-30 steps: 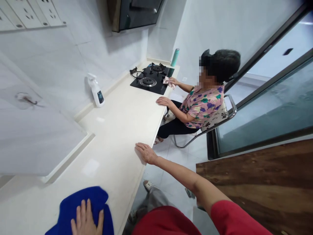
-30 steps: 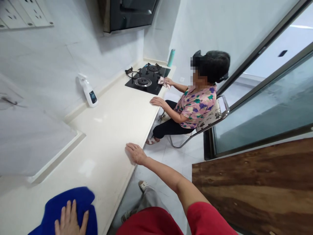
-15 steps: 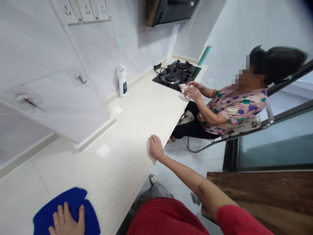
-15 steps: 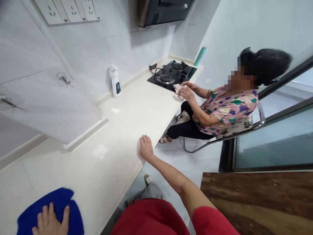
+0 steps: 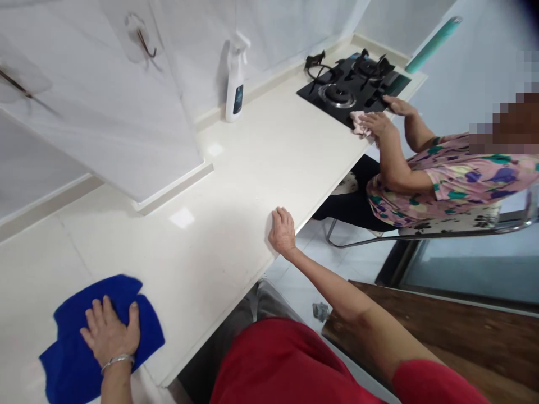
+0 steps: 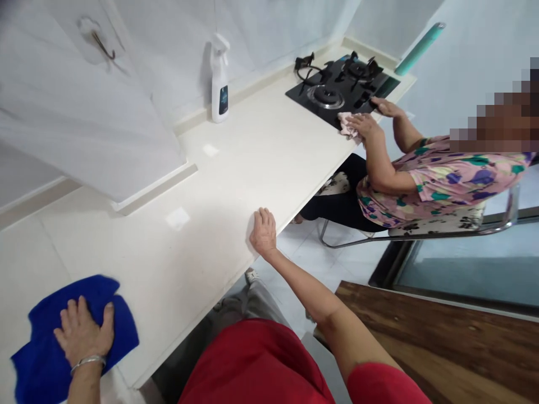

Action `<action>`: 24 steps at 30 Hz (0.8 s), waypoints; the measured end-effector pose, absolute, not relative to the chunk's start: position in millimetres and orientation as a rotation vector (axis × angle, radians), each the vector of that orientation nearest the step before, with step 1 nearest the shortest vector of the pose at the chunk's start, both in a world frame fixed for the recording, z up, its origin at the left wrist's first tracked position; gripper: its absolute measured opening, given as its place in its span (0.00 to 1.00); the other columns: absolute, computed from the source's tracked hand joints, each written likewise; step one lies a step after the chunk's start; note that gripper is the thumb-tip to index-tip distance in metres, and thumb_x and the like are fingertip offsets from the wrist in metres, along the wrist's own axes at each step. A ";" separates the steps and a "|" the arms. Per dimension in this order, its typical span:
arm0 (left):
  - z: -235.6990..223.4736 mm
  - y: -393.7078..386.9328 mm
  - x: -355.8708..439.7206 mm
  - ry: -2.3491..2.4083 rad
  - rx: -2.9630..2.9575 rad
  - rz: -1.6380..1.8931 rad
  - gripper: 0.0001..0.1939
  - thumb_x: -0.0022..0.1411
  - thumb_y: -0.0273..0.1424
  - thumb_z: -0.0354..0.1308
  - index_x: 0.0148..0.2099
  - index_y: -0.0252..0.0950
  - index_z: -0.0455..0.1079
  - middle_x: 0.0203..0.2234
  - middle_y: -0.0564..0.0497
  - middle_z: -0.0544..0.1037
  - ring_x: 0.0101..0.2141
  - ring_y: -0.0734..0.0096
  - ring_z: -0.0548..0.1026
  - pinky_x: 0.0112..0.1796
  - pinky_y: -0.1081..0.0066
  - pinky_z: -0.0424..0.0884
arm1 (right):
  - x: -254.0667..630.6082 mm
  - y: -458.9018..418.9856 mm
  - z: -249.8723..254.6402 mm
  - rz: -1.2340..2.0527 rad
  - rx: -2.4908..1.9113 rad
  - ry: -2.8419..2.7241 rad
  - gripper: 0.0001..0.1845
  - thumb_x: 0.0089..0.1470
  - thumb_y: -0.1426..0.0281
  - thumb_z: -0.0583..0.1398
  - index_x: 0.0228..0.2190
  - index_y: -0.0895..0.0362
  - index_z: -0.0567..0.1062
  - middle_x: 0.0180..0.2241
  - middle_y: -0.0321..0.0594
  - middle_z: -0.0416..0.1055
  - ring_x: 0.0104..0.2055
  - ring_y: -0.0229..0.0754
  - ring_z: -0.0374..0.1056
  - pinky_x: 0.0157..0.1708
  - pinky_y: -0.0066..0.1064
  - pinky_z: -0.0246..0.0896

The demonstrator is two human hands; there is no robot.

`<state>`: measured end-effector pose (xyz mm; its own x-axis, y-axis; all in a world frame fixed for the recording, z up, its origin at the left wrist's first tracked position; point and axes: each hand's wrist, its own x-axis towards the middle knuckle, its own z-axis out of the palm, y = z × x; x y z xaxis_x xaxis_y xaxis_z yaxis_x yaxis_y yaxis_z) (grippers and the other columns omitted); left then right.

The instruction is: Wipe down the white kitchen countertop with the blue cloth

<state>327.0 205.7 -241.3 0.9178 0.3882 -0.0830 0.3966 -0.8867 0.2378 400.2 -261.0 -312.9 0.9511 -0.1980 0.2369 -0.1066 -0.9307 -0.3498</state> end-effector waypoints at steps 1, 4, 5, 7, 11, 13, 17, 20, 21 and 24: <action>-242.0 205.5 327.1 0.585 2.824 -0.049 0.45 0.65 0.53 0.36 0.72 0.24 0.45 0.72 0.31 0.47 0.71 0.46 0.42 0.68 0.43 0.38 | 399.6 -261.7 -312.6 -0.382 -2.766 0.217 0.34 0.49 0.79 0.52 0.59 0.67 0.63 0.62 0.60 0.58 0.70 0.58 0.45 0.66 0.61 0.48; -246.0 206.0 326.8 0.586 2.823 -0.043 0.45 0.65 0.54 0.37 0.72 0.24 0.45 0.72 0.31 0.47 0.71 0.46 0.42 0.69 0.44 0.38 | 397.5 -263.5 -312.9 -0.397 -2.768 0.204 0.34 0.49 0.79 0.52 0.60 0.66 0.62 0.63 0.60 0.57 0.70 0.58 0.44 0.66 0.62 0.48; -247.6 206.0 326.4 0.595 2.829 -0.031 0.45 0.65 0.54 0.36 0.72 0.25 0.45 0.72 0.32 0.47 0.71 0.47 0.42 0.69 0.44 0.38 | 396.7 -264.1 -313.3 -0.404 -2.772 0.201 0.34 0.50 0.78 0.51 0.60 0.66 0.62 0.63 0.60 0.57 0.70 0.57 0.44 0.66 0.62 0.48; -250.4 205.2 325.6 0.612 2.848 -0.007 0.44 0.65 0.54 0.36 0.72 0.27 0.45 0.72 0.34 0.48 0.71 0.50 0.43 0.69 0.46 0.38 | 395.1 -265.5 -314.7 -0.418 -2.777 0.186 0.34 0.50 0.78 0.51 0.60 0.66 0.61 0.63 0.60 0.56 0.70 0.57 0.43 0.66 0.61 0.47; -253.9 201.7 325.0 0.626 2.868 0.009 0.42 0.66 0.53 0.37 0.72 0.29 0.45 0.72 0.35 0.49 0.71 0.51 0.43 0.68 0.47 0.39 | 392.5 -269.5 -317.6 -0.442 -2.774 0.128 0.34 0.51 0.78 0.50 0.61 0.67 0.61 0.63 0.62 0.55 0.71 0.57 0.42 0.67 0.60 0.46; -255.2 200.6 325.1 0.635 2.871 0.011 0.41 0.67 0.52 0.37 0.72 0.30 0.44 0.72 0.35 0.48 0.71 0.51 0.43 0.68 0.46 0.39 | 391.7 -271.4 -318.6 -0.439 -2.776 0.107 0.35 0.51 0.78 0.50 0.62 0.65 0.59 0.63 0.60 0.55 0.71 0.57 0.42 0.66 0.62 0.47; -257.6 199.7 324.7 0.662 2.863 0.008 0.40 0.67 0.50 0.39 0.72 0.30 0.43 0.72 0.36 0.47 0.71 0.51 0.42 0.68 0.45 0.39 | 390.7 -273.2 -317.8 -0.455 -2.796 0.061 0.37 0.51 0.78 0.50 0.63 0.60 0.58 0.64 0.57 0.54 0.71 0.57 0.43 0.65 0.64 0.48; -257.9 198.7 323.8 0.668 2.840 0.032 0.40 0.67 0.50 0.40 0.72 0.30 0.43 0.72 0.35 0.47 0.71 0.50 0.42 0.68 0.45 0.38 | 390.7 -273.1 -314.8 -0.422 -2.819 0.033 0.38 0.50 0.77 0.51 0.64 0.58 0.58 0.64 0.54 0.55 0.71 0.57 0.41 0.65 0.64 0.46; -257.8 198.4 323.5 0.665 2.833 0.043 0.40 0.67 0.51 0.40 0.72 0.30 0.44 0.72 0.35 0.48 0.71 0.49 0.43 0.68 0.44 0.38 | 390.7 -272.9 -313.5 -0.406 -2.826 0.027 0.38 0.50 0.77 0.51 0.64 0.57 0.58 0.64 0.53 0.55 0.71 0.57 0.41 0.65 0.64 0.45; -257.8 198.4 322.6 0.657 2.827 0.056 0.41 0.67 0.52 0.42 0.72 0.29 0.44 0.72 0.34 0.48 0.71 0.47 0.43 0.68 0.43 0.38 | 390.6 -272.6 -309.8 -0.377 -2.844 -0.014 0.39 0.48 0.76 0.51 0.64 0.57 0.58 0.64 0.52 0.55 0.71 0.57 0.41 0.66 0.63 0.43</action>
